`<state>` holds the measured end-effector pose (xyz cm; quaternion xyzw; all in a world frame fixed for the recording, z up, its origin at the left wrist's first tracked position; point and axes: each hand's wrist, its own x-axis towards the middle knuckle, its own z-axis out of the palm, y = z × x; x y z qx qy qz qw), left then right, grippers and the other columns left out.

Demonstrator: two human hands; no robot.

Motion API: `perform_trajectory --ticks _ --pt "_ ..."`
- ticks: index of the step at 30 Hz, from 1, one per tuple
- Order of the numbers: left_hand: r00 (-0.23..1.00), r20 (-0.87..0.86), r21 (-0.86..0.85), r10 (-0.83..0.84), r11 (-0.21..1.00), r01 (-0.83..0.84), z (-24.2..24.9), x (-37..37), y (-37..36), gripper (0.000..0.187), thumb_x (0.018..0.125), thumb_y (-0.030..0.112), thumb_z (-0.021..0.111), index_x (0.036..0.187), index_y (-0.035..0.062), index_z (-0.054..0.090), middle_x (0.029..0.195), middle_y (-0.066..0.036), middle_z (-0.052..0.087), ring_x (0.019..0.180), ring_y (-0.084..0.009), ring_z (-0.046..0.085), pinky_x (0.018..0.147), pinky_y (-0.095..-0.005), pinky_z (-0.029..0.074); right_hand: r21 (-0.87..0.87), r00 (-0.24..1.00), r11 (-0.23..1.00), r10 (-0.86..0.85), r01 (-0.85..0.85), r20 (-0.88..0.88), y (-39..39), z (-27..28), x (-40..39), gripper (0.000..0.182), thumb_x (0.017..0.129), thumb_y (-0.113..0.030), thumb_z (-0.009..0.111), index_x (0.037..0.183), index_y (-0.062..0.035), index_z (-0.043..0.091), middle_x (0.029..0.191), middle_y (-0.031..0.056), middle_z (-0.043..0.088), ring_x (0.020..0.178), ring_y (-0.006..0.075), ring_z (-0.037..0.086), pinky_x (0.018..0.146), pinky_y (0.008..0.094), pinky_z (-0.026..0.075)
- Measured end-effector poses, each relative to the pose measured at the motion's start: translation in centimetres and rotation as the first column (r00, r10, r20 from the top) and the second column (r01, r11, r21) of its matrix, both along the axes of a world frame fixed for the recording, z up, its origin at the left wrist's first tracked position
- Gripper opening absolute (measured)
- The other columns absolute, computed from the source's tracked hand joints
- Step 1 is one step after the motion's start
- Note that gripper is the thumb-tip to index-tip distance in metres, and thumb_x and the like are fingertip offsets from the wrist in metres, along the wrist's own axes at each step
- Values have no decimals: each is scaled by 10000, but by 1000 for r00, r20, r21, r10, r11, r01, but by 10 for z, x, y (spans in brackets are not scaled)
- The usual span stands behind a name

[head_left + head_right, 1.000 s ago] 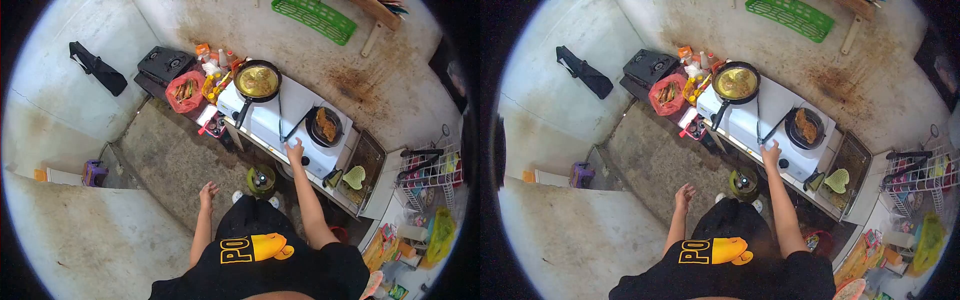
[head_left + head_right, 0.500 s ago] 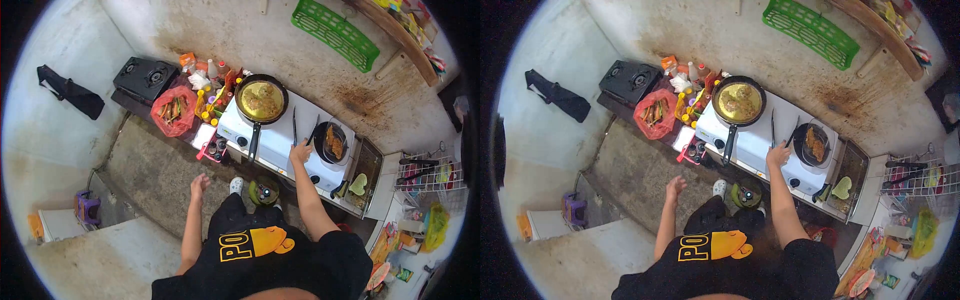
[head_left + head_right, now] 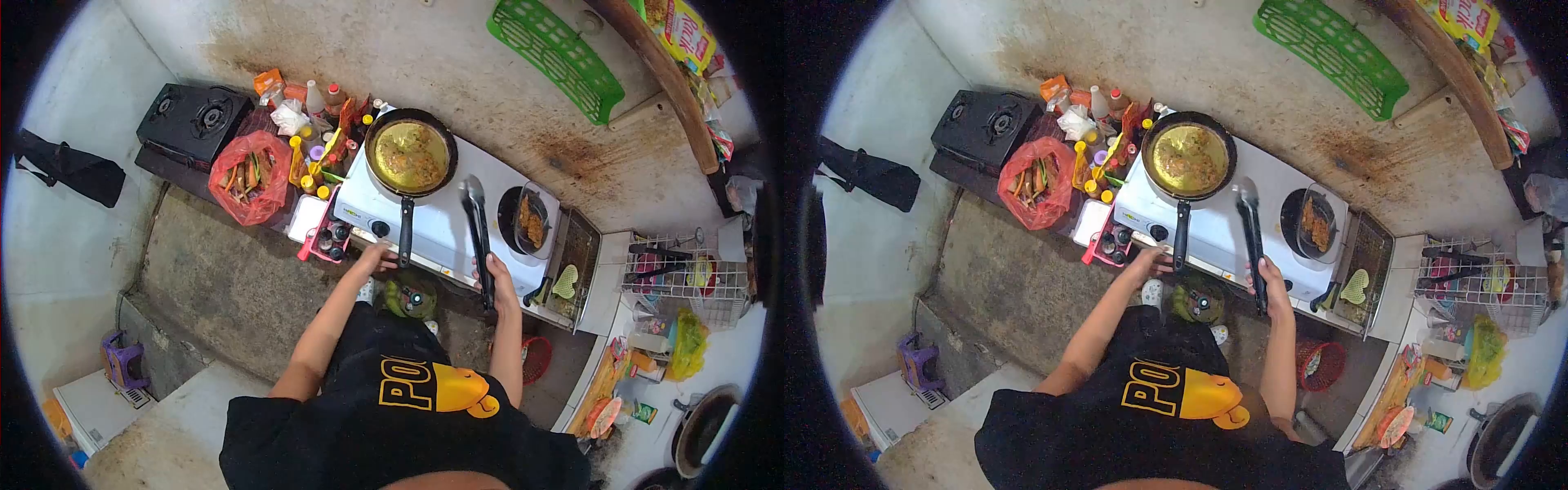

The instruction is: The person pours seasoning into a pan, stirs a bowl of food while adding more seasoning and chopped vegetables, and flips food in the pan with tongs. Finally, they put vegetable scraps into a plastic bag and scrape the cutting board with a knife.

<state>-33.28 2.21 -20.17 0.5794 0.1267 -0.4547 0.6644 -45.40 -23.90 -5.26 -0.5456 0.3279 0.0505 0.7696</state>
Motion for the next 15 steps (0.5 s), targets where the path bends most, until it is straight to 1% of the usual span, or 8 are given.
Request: perform_trajectory --ticks 1,2,3,7,9,11,13,15 --pt "998 -38 -130 -58 990 52 -1 -6 -5 434 892 360 451 1176 36 503 994 -73 630 833 -196 634 801 -360 452 -1 1000 1000 -1 1 -6 5 11 7 310 929 -274 487 1088 -8 499 842 76 582 646 113 533 466 227 439" --pt "990 -69 -259 -120 961 98 -2 -11 -9 444 901 375 437 1195 46 486 1017 -68 634 857 -201 637 830 -379 438 46 992 993 110 -108 -54 7 19 20 307 928 -285 488 1066 -12 509 849 74 589 636 117 535 458 232 442" --pt "990 -74 -261 -122 960 99 1 -14 -13 444 901 375 437 1195 46 486 1017 -68 634 857 -201 637 830 -379 438 97 970 972 221 -212 -96 8 21 34 306 927 -297 488 1043 -15 520 856 72 596 626 121 537 450 238 444" --pt "982 -120 -313 -144 945 100 9 -23 -21 381 956 333 377 1169 43 503 1030 -87 642 900 -217 643 837 -345 440 -52 875 926 334 -374 -351 20 7 100 304 931 -310 443 972 -21 526 813 78 592 570 144 537 421 276 451" --pt "988 -66 -328 -142 938 113 10 -24 -22 362 964 314 372 1141 32 516 999 -95 645 887 -220 646 838 -334 441 -54 840 914 346 -403 -417 25 3 122 298 927 -306 446 980 -19 509 798 83 571 563 154 533 407 291 446" --pt "991 -48 -368 -127 924 100 7 -24 -22 373 967 321 376 1137 19 512 952 -95 643 860 -216 648 838 -339 445 -27 841 919 346 -392 -416 30 -2 137 284 926 -302 447 958 -25 501 780 78 555 557 159 512 404 292 429" --pt "994 -29 -319 -108 943 93 5 -26 -24 399 950 355 420 1111 6 527 937 -96 626 849 -242 645 845 -385 461 -3 839 923 349 -385 -418 35 -9 148 271 925 -298 448 935 -31 494 762 73 539 551 163 491 400 292 412" --pt "995 -34 -339 -91 938 74 -2 -28 -25 404 952 362 416 1101 4 530 919 -90 623 834 -233 644 842 -380 461 8 840 930 337 -368 -424 37 -26 157 249 915 -289 465 915 -42 493 758 76 542 554 171 497 403 305 416"
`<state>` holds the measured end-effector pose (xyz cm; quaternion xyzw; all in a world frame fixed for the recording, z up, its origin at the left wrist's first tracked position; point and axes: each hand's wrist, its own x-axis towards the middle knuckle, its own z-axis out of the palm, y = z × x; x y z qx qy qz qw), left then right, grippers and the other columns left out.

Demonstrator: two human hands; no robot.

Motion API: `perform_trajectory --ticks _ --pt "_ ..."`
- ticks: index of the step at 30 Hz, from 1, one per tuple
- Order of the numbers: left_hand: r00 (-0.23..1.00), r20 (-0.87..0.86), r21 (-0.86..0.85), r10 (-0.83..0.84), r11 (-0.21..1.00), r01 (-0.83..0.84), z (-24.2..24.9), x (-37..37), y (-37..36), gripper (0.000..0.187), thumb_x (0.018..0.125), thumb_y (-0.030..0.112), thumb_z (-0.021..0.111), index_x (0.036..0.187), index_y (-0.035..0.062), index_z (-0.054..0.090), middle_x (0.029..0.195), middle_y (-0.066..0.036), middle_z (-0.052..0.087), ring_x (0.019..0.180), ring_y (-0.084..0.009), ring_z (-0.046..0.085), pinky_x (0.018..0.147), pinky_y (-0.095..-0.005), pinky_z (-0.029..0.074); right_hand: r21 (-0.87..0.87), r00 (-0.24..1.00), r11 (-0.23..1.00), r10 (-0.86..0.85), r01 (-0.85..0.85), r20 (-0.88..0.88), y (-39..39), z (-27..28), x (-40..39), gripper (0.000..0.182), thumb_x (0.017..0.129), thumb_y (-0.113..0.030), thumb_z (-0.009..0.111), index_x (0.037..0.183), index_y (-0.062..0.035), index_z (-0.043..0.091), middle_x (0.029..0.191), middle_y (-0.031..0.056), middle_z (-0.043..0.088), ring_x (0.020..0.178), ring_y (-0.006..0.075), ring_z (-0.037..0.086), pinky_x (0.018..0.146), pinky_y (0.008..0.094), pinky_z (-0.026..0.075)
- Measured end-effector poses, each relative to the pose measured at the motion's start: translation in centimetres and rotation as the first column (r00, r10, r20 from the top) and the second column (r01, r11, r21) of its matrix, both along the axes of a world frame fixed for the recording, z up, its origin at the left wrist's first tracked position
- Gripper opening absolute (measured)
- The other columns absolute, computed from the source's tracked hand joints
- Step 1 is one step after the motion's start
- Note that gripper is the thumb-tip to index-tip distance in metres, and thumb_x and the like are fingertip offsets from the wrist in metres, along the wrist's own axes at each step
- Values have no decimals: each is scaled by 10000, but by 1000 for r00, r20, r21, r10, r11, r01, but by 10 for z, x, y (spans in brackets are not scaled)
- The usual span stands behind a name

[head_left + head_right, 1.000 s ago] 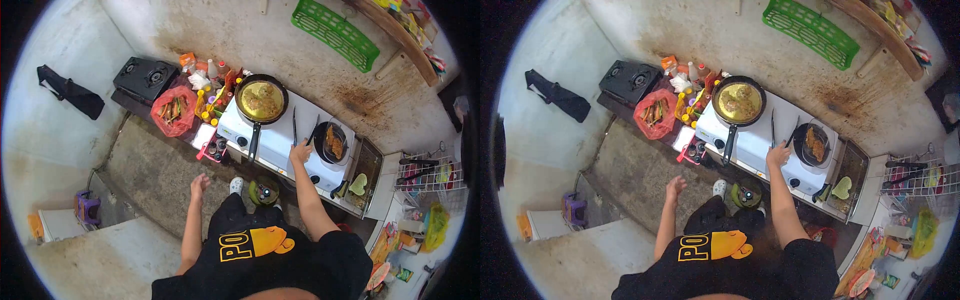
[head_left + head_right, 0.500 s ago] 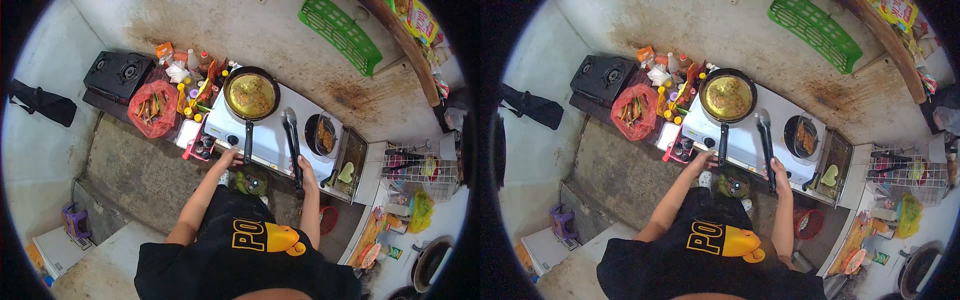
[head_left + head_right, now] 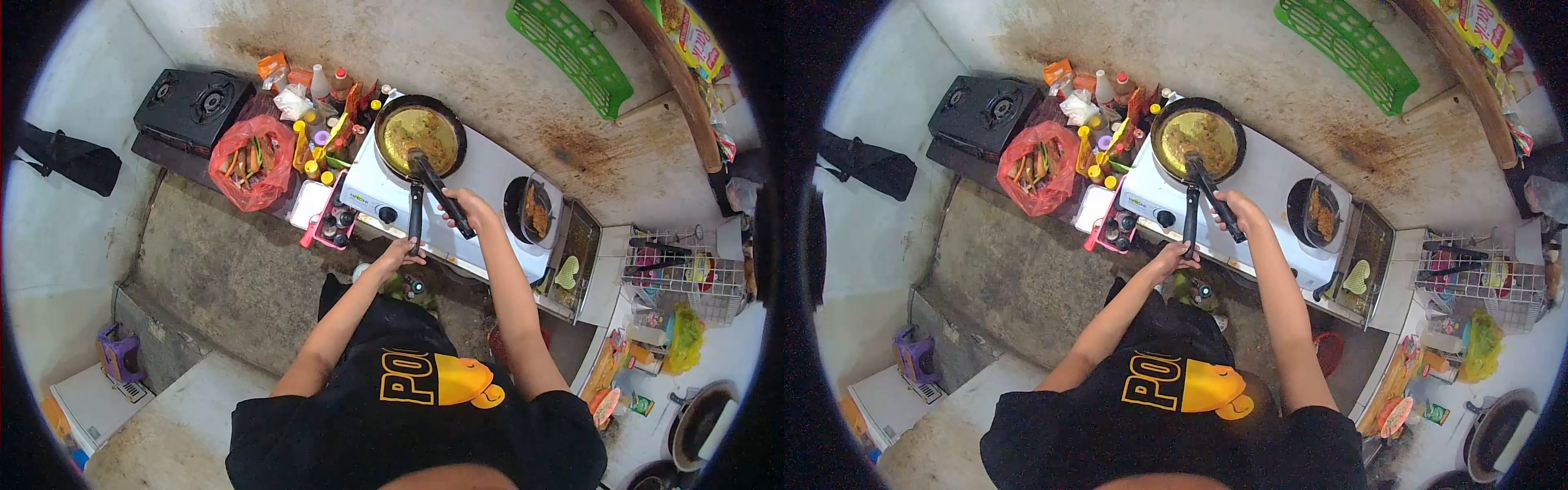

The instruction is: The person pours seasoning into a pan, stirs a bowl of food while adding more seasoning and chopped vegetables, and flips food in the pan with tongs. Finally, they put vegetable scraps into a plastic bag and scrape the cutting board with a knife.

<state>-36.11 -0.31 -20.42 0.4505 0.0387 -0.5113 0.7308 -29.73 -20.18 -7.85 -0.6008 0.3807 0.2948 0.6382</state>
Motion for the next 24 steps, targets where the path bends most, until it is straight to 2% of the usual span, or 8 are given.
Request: perform_trajectory --ticks 6,8,12,18,20,21,22,24 --pt "999 30 -41 26 999 -25 4 -2 1 382 958 352 408 1063 12 547 867 -69 623 772 -203 640 803 -339 473 33 992 991 -128 128 9 15 -26 13 198 880 -241 530 871 -44 523 734 66 546 554 175 502 408 337 415" --pt "999 39 -15 16 1000 -16 8 0 3 374 959 346 408 1057 15 551 852 -64 625 756 -197 639 791 -327 478 -91 990 986 -132 137 53 20 -18 13 179 868 -213 548 844 -36 533 716 60 539 545 171 494 398 333 399" --pt "998 61 -31 6 1000 -4 4 0 2 359 963 335 403 1046 23 560 813 -62 626 737 -182 637 760 -302 484 -151 983 978 -122 142 135 24 -6 11 170 853 -191 572 815 -28 542 713 58 539 520 169 478 388 336 377" --pt "998 52 -48 28 999 -26 0 -1 2 351 962 336 412 1030 27 565 801 -61 629 726 -167 635 729 -294 487 -517 976 856 110 4 188 14 13 5 166 830 -176 587 883 -21 562 729 61 564 540 149 523 380 299 375" --pt "998 54 -41 29 999 -26 2 -1 2 346 962 332 413 1027 28 565 800 -60 629 720 -165 634 722 -294 489 -717 952 695 258 -64 165 7 19 3 196 814 -169 600 928 -12 571 734 69 567 551 142 526 403 318 394" --pt "998 58 -32 26 999 -24 3 -1 2 341 965 326 406 1022 30 565 799 -61 629 719 -163 632 719 -292 489 -837 920 543 361 -71 155 4 17 3 262 810 -176 611 998 -1 560 744 99 593 619 182 578 465 348 441" --pt "998 63 -25 23 999 -22 5 -1 2 337 968 321 400 1018 31 566 798 -62 628 717 -161 631 715 -291 489 -839 921 540 356 -68 155 0 17 0 262 810 -176 611 998 -1 560 744 99 593 619 182 578 465 348 441" --pt "998 53 -16 21 1000 -20 -2 0 -1 337 969 323 398 1016 33 563 800 -60 627 715 -158 627 714 -288 486 -984 853 163 522 -74 23 19 56 -7 244 776 -155 620 960 -10 553 964 182 618 844 305 626 640 388 502"
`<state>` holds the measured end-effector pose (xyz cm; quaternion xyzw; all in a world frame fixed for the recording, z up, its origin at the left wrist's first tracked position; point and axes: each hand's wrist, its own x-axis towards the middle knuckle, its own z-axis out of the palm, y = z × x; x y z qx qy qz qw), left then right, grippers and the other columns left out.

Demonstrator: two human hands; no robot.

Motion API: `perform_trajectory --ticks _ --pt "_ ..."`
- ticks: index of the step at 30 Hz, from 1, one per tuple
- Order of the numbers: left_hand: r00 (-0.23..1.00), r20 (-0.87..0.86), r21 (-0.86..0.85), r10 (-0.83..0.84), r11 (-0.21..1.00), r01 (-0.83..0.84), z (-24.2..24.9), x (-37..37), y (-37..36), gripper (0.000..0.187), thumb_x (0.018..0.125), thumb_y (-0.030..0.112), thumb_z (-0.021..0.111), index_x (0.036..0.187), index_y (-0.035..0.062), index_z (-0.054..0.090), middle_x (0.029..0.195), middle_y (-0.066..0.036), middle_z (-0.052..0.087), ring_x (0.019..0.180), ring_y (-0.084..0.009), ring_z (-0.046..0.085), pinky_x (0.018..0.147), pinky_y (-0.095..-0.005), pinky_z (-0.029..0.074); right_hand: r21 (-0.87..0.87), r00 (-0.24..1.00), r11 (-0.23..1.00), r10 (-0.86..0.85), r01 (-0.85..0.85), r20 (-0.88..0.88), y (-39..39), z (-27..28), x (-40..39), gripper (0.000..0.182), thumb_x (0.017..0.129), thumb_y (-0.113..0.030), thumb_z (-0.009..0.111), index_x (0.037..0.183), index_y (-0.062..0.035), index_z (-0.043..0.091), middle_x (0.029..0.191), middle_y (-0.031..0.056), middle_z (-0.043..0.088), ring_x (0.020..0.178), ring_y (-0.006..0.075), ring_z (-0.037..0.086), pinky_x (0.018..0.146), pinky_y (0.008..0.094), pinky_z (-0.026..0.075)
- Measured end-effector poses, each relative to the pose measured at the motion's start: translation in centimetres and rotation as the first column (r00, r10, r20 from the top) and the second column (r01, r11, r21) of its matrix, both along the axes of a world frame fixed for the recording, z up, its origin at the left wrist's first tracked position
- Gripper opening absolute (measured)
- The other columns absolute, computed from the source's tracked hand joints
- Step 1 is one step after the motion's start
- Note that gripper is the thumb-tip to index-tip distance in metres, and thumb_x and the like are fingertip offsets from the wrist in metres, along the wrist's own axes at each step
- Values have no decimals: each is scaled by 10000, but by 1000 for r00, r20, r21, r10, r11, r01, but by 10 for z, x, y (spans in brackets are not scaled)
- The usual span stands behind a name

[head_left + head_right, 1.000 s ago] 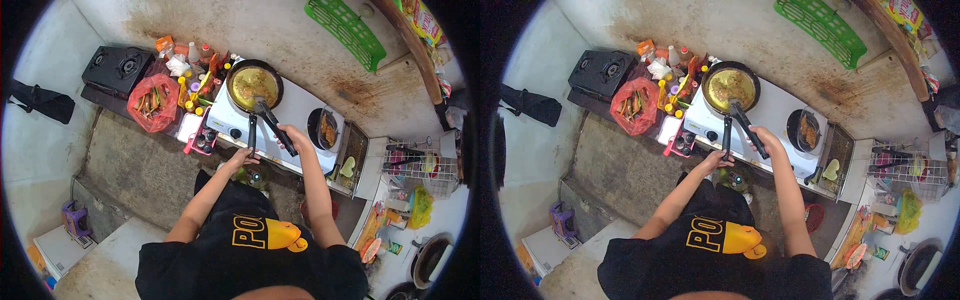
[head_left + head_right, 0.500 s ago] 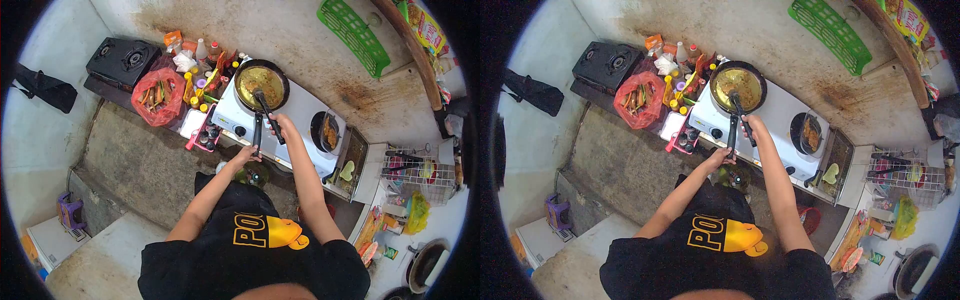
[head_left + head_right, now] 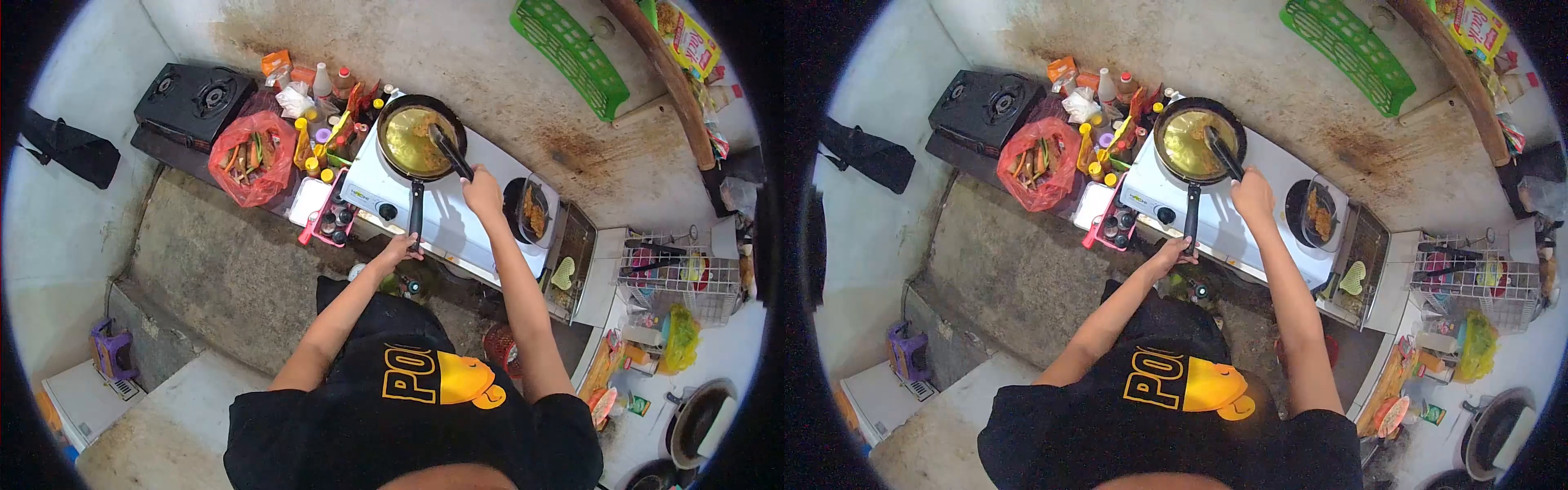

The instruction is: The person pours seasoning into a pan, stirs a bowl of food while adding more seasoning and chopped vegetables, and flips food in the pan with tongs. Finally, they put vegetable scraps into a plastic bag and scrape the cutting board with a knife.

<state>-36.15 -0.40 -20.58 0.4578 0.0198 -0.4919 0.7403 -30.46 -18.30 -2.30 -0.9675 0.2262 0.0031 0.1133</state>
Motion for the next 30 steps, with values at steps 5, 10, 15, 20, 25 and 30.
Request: perform_trajectory --ticks 5,10,15,20,25,30 --pt "1000 -15 14 17 1000 -17 -1 -1 -3 346 967 337 397 1020 32 551 807 -53 621 707 -155 614 707 -285 478 -475 952 831 301 -287 -49 17 10 -6 268 747 -136 606 985 -37 532 933 118 573 818 266 612 651 400 505" --pt "1000 1 52 26 998 -26 0 -2 -4 380 951 391 426 1009 37 552 765 -41 616 638 -129 603 647 -279 467 -678 871 611 484 -408 -89 22 -19 -7 255 766 -163 574 994 -54 539 916 74 547 775 216 584 617 372 492" --pt "1000 6 77 -1 997 1 7 0 -1 374 966 355 395 1045 23 546 802 -39 611 684 -142 584 697 -281 455 -736 853 516 496 -438 -160 27 -43 0 295 791 -191 551 1046 -42 549 923 68 541 806 218 561 634 398 475" --pt "1000 -10 96 15 995 -14 8 -1 1 363 965 339 401 1065 29 560 786 -33 613 667 -133 577 680 -272 451 -673 871 589 456 -449 -182 21 -37 11 324 786 -194 559 1067 -33 549 933 77 545 818 238 569 653 414 481" --pt "1000 -7 71 15 997 -14 5 0 0 349 962 335 408 1069 43 565 781 -30 610 661 -132 571 677 -271 446 -452 880 755 391 -474 -270 -20 -4 27 370 769 -219 608 1068 -6 561 1002 116 573 876 290 602 709 425 501" --pt "1000 -7 66 14 998 -14 4 -1 1 344 960 342 412 1053 50 568 786 -22 604 672 -130 569 686 -267 442 0 785 934 301 -358 -541 -97 26 61 410 803 -320 618 1025 22 577 1034 211 609 955 337 596 772 405 481"
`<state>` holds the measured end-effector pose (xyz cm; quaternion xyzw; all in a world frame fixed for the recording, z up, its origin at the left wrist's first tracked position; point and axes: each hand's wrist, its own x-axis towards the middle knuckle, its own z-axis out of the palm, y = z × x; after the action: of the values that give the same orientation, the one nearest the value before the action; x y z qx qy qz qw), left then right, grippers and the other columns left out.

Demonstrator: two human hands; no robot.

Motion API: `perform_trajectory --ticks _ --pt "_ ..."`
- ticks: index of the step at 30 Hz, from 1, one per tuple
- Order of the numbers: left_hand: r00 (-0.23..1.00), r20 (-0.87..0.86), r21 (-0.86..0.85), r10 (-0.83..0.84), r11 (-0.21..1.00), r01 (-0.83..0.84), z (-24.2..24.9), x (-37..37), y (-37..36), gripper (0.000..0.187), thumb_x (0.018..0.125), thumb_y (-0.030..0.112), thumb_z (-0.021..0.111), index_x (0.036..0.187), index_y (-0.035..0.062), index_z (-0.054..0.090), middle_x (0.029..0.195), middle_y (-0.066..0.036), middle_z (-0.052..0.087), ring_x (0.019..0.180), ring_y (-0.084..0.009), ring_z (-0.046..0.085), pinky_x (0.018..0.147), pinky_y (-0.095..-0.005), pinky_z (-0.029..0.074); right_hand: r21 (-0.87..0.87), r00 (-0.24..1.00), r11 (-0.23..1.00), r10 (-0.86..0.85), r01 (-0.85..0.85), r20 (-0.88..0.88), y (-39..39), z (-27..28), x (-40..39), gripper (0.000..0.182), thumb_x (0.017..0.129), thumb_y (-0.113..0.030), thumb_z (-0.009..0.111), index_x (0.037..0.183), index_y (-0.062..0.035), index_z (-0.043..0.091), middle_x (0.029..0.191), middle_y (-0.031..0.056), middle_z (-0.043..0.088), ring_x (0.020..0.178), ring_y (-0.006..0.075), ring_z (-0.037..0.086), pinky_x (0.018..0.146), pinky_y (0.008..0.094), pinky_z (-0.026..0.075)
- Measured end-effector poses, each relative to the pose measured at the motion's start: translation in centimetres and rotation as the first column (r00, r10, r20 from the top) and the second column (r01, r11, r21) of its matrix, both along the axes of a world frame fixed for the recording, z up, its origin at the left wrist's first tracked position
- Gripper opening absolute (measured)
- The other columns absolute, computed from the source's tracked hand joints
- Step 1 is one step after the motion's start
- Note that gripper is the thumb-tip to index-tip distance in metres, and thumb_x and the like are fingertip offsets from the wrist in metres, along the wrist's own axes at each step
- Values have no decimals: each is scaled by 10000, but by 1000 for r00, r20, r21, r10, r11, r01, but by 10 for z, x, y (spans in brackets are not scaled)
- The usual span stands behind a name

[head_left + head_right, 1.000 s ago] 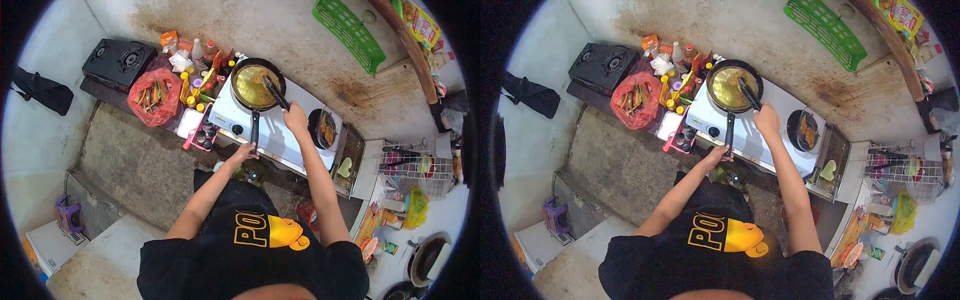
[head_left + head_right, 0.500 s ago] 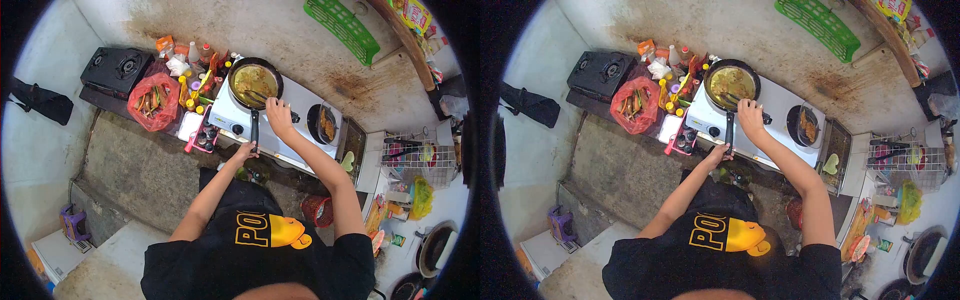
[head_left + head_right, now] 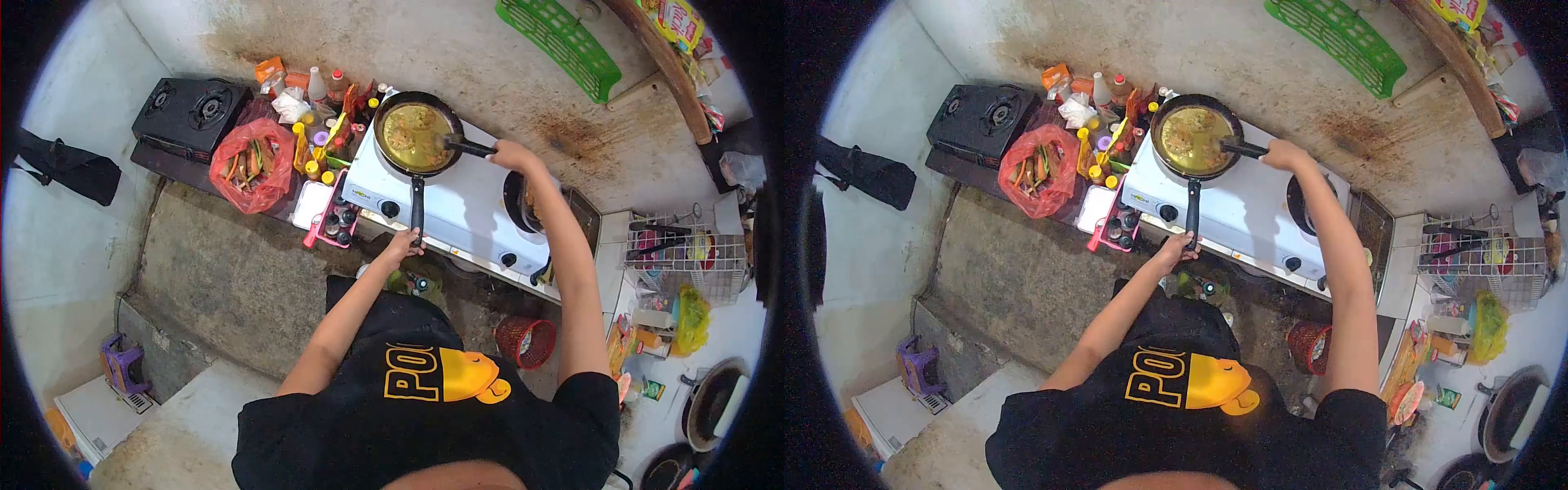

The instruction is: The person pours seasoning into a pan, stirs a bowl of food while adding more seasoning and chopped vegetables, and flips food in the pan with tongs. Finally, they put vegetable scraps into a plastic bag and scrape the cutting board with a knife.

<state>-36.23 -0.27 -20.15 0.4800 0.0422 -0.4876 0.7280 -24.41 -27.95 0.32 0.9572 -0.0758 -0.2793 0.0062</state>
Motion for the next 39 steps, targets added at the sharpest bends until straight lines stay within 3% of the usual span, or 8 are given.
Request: perform_trajectory --ticks 2,4,6,20,23,25,29,39 --pt "1000 1 15 -3 1000 3 2 0 1 342 959 346 415 1045 55 570 788 -19 602 674 -129 567 689 -265 441 117 972 967 -217 227 -86 -23 -3 6 434 805 -327 611 1063 22 585 950 191 638 871 319 624 751 414 482" --pt "1000 8 3 3 1000 -3 2 0 2 341 955 353 424 1030 57 575 784 -15 603 670 -124 564 683 -265 440 38 993 999 -23 19 114 -47 -34 11 432 806 -322 609 1067 22 594 861 158 645 710 274 618 646 395 491" --pt "1000 1 7 6 1000 -6 7 0 3 339 954 353 426 1019 57 576 777 -12 602 664 -121 561 676 -263 438 77 981 981 -172 179 -92 -39 -31 18 408 810 -291 598 1071 23 590 794 111 620 620 223 578 574 375 479" --pt "999 41 17 -2 1000 1 3 3 4 371 942 386 451 984 38 573 751 -20 582 629 -119 534 637 -252 446 465 838 714 -530 523 -128 -17 -64 -28 310 750 -161 633 1030 -27 635 692 60 610 505 147 525 390 304 401" --pt "1000 23 46 -21 999 20 4 4 4 364 944 377 448 976 37 575 747 -16 584 626 -111 534 629 -241 443 349 896 887 -389 303 211 -10 -66 -35 321 743 -156 643 1044 -43 632 756 99 638 581 189 582 489 336 464" --pt "1000 17 30 -15 999 14 -4 4 3 361 945 374 446 975 41 580 744 -15 587 621 -107 536 629 -237 443 -27 837 988 -115 153 535 20 -40 -48 239 721 -146 632 944 -60 634 953 121 636 774 265 620 685 448 506" --pt "1000 -19 37 -9 999 10 -5 3 1 365 944 381 445 978 45 585 741 -12 590 618 -106 539 626 -238 442 -458 807 887 233 52 542 58 -40 -68 424 704 -106 624 1118 -38 561 995 73 553 888 266 585 719 469 495" --pt "1000 -12 27 -20 999 20 0 3 4 354 944 372 439 995 54 585 776 -9 594 655 -115 542 677 -255 443 -508 806 859 343 -61 483 81 -66 -94 389 770 -128 565 1144 -22 554 991 70 554 895 239 566 746 496 491"
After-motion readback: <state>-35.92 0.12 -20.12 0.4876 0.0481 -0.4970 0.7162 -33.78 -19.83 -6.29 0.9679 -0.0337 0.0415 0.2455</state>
